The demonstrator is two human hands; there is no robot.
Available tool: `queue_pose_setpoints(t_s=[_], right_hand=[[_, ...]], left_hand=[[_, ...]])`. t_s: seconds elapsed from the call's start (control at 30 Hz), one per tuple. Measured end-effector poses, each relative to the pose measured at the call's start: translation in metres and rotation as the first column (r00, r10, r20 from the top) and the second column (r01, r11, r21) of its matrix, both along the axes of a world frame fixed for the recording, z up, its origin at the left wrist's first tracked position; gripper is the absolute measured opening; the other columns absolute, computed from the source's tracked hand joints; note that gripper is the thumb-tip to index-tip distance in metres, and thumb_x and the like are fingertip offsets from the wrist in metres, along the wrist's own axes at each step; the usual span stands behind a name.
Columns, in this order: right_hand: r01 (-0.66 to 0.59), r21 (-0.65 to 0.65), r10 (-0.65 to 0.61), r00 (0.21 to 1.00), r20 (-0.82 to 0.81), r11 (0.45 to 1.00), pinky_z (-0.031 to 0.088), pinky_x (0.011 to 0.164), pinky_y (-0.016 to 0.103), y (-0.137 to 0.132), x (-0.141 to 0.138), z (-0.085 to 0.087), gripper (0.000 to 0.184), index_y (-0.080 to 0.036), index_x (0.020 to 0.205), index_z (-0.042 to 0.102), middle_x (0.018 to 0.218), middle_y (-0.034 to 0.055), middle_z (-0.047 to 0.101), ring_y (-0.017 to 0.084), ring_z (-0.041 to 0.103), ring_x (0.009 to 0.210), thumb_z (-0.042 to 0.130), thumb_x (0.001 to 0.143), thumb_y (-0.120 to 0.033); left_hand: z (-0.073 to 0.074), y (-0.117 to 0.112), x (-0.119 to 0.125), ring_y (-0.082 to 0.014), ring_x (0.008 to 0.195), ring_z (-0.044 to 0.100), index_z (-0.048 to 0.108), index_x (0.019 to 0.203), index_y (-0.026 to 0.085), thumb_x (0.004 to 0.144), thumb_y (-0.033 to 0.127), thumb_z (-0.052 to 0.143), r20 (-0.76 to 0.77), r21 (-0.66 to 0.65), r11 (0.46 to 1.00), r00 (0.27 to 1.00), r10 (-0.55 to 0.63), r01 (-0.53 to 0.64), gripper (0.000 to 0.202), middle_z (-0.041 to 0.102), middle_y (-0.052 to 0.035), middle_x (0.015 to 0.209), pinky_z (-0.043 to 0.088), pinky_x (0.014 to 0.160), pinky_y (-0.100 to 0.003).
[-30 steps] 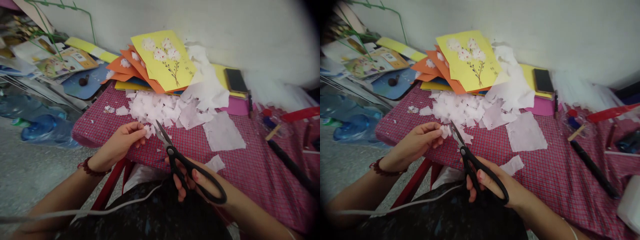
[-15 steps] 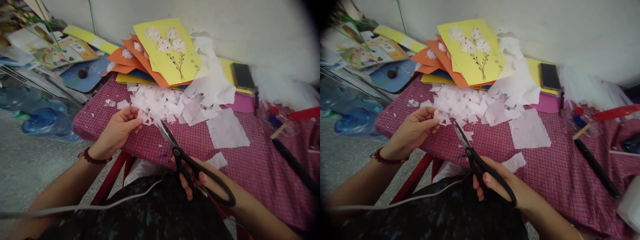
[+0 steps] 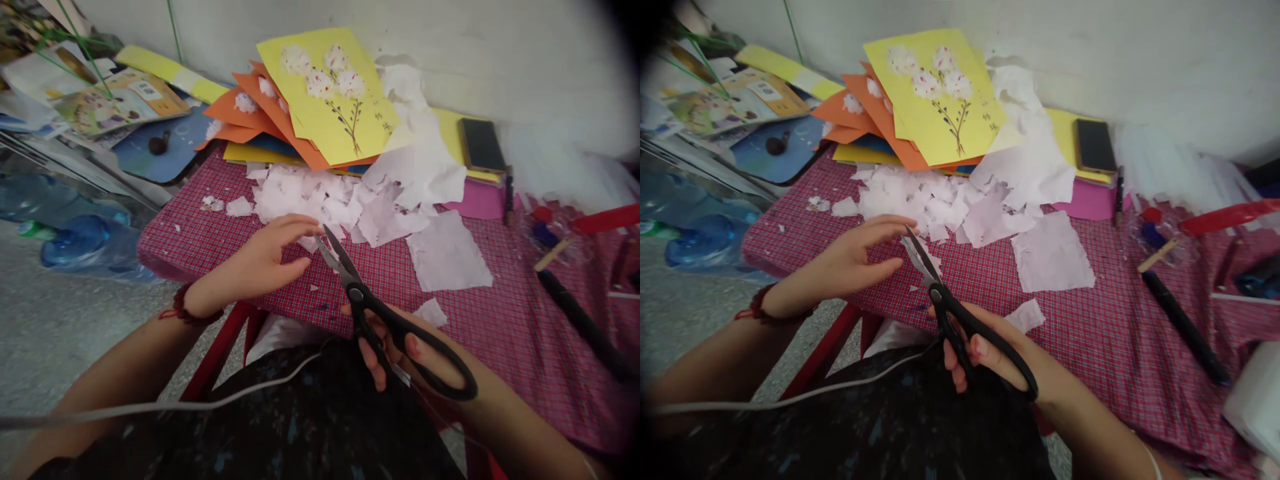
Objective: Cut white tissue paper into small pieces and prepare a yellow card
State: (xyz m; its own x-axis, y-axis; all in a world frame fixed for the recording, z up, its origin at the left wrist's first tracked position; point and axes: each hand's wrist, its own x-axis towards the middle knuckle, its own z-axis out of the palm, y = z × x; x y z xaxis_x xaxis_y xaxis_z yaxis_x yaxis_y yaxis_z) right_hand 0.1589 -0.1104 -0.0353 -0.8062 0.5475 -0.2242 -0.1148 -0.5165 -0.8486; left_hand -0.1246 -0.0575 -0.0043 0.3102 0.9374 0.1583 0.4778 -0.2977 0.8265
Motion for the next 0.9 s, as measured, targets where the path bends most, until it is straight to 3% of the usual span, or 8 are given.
queue_pose_setpoints(t_s=[0.1,0.2,0.37,0.47,0.57,0.63,0.77,0.9], right_hand=[[-0.009,0.029,0.009,1.000,0.004,1.000,0.047,0.054,0.024,0.000,0.003,0.006,0.058,-0.018,0.122,0.056,0.086,0.0048,0.064,0.013,0.062,0.062,0.057,0.089,-0.066],[-0.005,0.013,0.005,1.000,-0.020,1.000,0.044,0.052,0.023,-0.002,0.007,0.013,0.061,-0.019,0.122,0.056,0.084,0.0041,0.064,0.013,0.061,0.060,0.058,0.087,-0.069],[0.182,-0.059,-0.183,0.983,-0.022,0.982,0.046,0.063,0.030,-0.004,0.021,0.023,0.068,-0.023,0.119,0.060,0.083,0.0035,0.061,0.017,0.056,0.068,0.061,0.077,-0.077],[0.236,-0.007,-0.235,0.970,0.057,0.972,0.046,0.067,0.032,-0.005,0.035,0.020,0.077,-0.025,0.130,0.056,0.087,0.0045,0.060,0.019,0.055,0.073,0.062,0.075,-0.079],[0.146,0.109,-0.165,0.968,0.191,0.983,0.047,0.070,0.034,-0.006,0.050,0.015,0.073,-0.027,0.139,0.052,0.096,0.0077,0.061,0.021,0.057,0.079,0.062,0.082,-0.072],[0.043,0.188,-0.094,0.959,0.268,0.981,0.047,0.072,0.034,-0.005,0.053,0.016,0.067,-0.026,0.142,0.049,0.100,0.0093,0.061,0.022,0.058,0.083,0.060,0.087,-0.065],[-0.052,0.265,-0.056,0.922,0.382,0.963,0.047,0.074,0.033,0.003,0.041,0.032,0.068,-0.023,0.141,0.050,0.099,0.0090,0.059,0.021,0.055,0.085,0.061,0.087,-0.064],[-0.100,0.235,-0.005,0.913,0.408,0.967,0.045,0.066,0.033,0.011,0.023,0.044,0.068,-0.020,0.137,0.053,0.087,0.0076,0.057,0.021,0.052,0.077,0.064,0.085,-0.063]], left_hand=[[-0.005,0.006,0.013,-0.0265,0.127,0.055,0.071,0.112,0.023,0.074,0.010,0.066,0.051,-0.054,0.990,0.990,-0.128,0.131,0.040,0.063,-0.0083,0.132,0.037,0.113,-0.043],[0.000,0.013,0.027,-0.0235,0.111,0.063,0.074,0.096,0.022,0.077,0.015,0.066,0.176,-0.123,0.971,0.967,-0.182,0.205,0.022,0.068,-0.0076,0.121,0.048,0.099,-0.036],[0.013,0.011,0.041,-0.0152,0.067,0.063,0.072,0.078,0.018,0.079,0.022,0.065,0.308,-0.399,0.908,0.951,0.002,0.128,0.007,0.070,-0.0033,0.077,0.049,0.063,-0.025],[0.012,0.006,0.038,-0.0121,0.055,0.057,0.069,0.070,0.018,0.079,0.024,0.068,0.398,-0.500,0.861,0.908,0.132,0.094,0.011,0.066,-0.0017,0.064,0.044,0.053,-0.022],[0.008,0.002,0.029,-0.0104,0.049,0.053,0.066,0.065,0.019,0.078,0.026,0.070,0.428,-0.534,0.844,0.876,0.223,0.046,0.016,0.062,-0.0002,0.058,0.040,0.048,-0.020],[0.008,0.000,0.022,-0.0100,0.047,0.050,0.064,0.060,0.020,0.079,0.028,0.070,0.392,-0.536,0.844,0.891,0.228,0.020,0.022,0.059,0.0005,0.054,0.038,0.047,-0.020],[0.012,-0.001,0.011,-0.0099,0.046,0.046,0.064,0.059,0.020,0.083,0.033,0.065,0.273,-0.499,0.865,0.956,0.105,0.047,0.028,0.056,0.0008,0.053,0.033,0.047,-0.020],[0.016,0.000,0.005,-0.0110,0.048,0.047,0.068,0.066,0.020,0.085,0.035,0.061,0.213,-0.517,0.846,0.977,-0.023,0.132,0.025,0.058,0.0007,0.058,0.032,0.048,-0.022]])
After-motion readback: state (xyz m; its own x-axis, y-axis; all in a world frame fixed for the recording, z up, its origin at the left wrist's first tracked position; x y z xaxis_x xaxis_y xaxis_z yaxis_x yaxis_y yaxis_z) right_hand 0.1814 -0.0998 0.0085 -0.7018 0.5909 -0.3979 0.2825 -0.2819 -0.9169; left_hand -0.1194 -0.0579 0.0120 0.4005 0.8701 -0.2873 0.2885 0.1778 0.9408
